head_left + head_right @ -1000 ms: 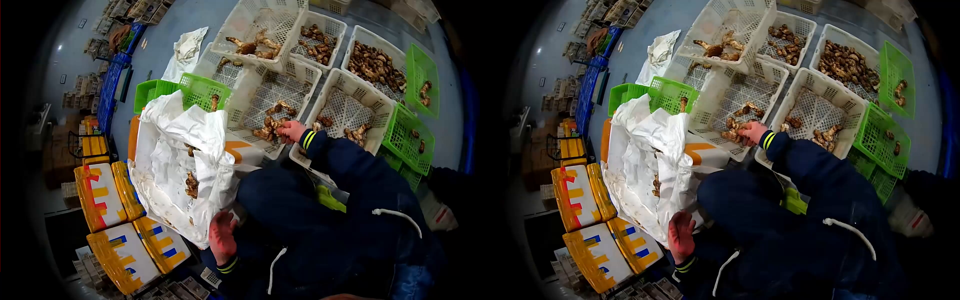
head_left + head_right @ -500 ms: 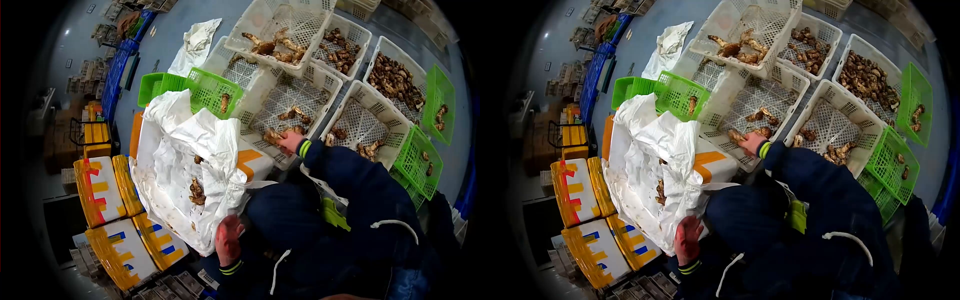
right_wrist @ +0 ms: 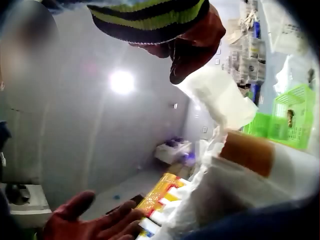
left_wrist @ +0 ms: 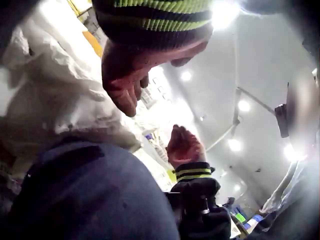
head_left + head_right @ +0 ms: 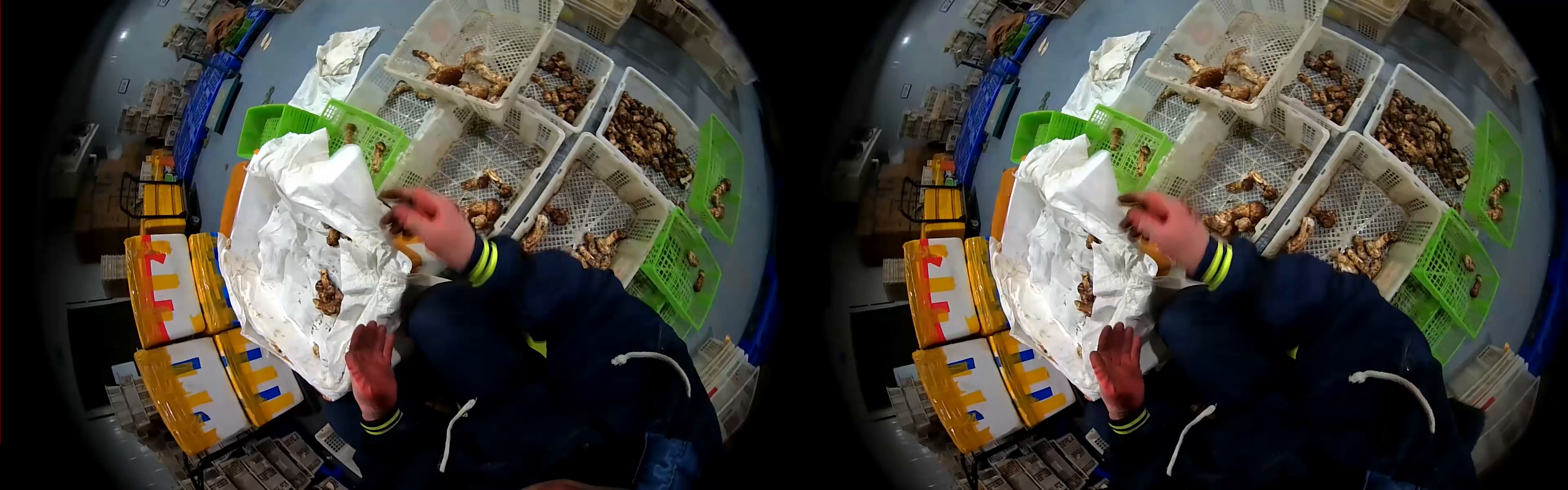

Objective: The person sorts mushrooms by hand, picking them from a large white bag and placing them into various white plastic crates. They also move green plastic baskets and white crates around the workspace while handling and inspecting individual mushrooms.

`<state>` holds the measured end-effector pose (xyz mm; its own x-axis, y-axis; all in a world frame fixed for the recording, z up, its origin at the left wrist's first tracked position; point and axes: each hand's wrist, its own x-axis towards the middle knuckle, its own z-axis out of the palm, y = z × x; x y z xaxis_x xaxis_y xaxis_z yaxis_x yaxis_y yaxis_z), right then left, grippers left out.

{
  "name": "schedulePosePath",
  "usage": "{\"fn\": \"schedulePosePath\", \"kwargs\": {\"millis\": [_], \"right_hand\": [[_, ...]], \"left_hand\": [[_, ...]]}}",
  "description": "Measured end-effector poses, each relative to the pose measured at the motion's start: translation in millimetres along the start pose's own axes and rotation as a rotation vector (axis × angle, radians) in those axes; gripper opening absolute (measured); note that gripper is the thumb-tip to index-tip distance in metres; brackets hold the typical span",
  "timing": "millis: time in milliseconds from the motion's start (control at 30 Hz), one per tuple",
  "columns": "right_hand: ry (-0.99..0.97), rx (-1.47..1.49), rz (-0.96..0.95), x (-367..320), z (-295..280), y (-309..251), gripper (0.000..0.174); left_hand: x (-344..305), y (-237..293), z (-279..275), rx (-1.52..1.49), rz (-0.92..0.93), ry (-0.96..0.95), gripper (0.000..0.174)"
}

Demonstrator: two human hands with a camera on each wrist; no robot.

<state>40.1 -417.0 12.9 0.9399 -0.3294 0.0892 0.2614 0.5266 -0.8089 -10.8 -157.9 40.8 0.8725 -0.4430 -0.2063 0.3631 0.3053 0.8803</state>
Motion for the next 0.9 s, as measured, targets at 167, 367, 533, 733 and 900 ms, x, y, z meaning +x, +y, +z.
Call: {"fn": "schedulePosePath", "kwargs": {"millis": [167,367,533,733,900], "right_hand": [[-0.261,-0.205,-0.016,-72,78,4,0.043],[-0.297,0.323,0.420,-103,130,30,0.040],[-0.163,0.553,0.439,-112,132,22,0.037],[-0.096,0.841,0.463,-99,90,9,0.036],[-0.128,0.969,0.639,-104,73,5,0.037]], "left_hand": [[-1,20,46,-0.174,0.187,-0.056,0.059],[-32,35,68,-0.146,0.238,-0.028,0.061],[-39,27,68,0.030,0.255,-0.041,0.054],[-32,18,84,0.641,0.181,-0.119,0.042],[-30,35,97,2.507,0.513,-0.459,0.032]]}}
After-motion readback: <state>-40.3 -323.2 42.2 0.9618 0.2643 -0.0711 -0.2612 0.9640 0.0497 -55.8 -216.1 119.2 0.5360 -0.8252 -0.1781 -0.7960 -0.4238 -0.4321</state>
